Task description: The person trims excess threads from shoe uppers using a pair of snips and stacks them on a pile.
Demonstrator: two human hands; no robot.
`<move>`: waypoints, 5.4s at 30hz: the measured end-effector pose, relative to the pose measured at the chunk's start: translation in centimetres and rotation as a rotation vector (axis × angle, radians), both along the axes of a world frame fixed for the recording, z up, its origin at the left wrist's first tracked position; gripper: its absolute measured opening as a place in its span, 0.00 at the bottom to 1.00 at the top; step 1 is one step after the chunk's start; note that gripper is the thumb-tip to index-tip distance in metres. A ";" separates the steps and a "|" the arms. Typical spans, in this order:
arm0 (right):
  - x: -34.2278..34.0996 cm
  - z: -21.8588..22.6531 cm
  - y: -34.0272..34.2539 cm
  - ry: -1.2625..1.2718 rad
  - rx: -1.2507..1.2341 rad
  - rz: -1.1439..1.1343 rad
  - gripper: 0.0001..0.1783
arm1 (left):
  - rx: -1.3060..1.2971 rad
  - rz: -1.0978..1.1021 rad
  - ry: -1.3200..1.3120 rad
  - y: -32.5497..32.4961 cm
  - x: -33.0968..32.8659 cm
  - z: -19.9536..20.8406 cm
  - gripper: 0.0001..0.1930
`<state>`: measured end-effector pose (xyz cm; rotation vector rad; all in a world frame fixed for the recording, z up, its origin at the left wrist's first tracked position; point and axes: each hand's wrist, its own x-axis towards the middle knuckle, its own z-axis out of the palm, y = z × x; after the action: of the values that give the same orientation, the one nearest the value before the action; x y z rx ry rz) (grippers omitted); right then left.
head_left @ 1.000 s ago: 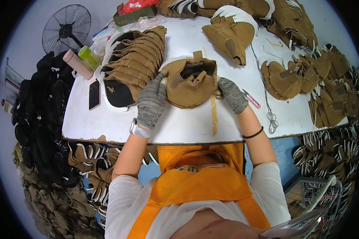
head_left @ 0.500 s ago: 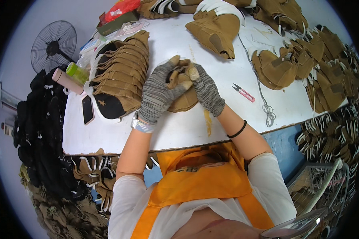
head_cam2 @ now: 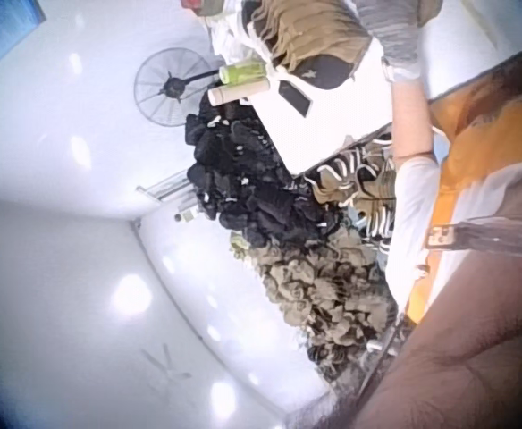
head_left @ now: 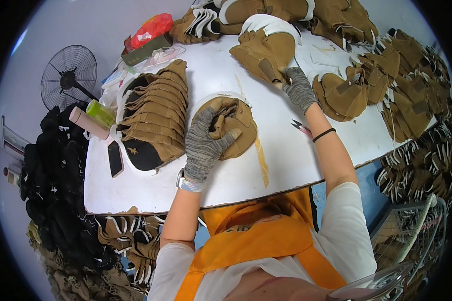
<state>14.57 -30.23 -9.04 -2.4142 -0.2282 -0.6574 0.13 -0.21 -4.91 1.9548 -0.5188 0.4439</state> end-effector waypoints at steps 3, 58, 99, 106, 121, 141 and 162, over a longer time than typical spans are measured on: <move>1.0 -1.0 -1.3 0.005 0.194 0.142 0.27 | -0.003 0.003 -0.027 -0.2 -0.3 0.3 0.38; -20.6 7.6 -3.3 -0.776 -0.027 0.080 0.06 | -0.947 -0.769 0.703 -14.2 0.5 0.7 0.40; -22.7 6.9 0.6 0.297 0.803 -0.061 0.26 | -1.302 -0.570 1.074 -9.5 2.4 -5.3 0.31; -26.3 6.7 0.6 0.661 0.676 0.070 0.32 | -1.192 -0.748 0.819 -9.7 2.4 -5.7 0.37; -24.5 2.5 2.5 0.518 1.219 0.292 0.25 | -1.266 -0.692 0.865 -10.3 1.2 -5.1 0.37; -23.5 4.4 7.9 0.332 1.162 0.423 0.20 | -1.722 -0.755 1.013 -10.0 2.1 -5.7 0.23; -20.8 3.3 2.5 0.077 1.222 0.176 0.54 | -0.782 -0.838 0.769 -10.7 -1.2 -2.8 0.43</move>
<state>-6.26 -27.68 -5.73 -1.2215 0.0169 -0.4158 -1.07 -10.88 -7.67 0.8986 -0.4929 -0.5624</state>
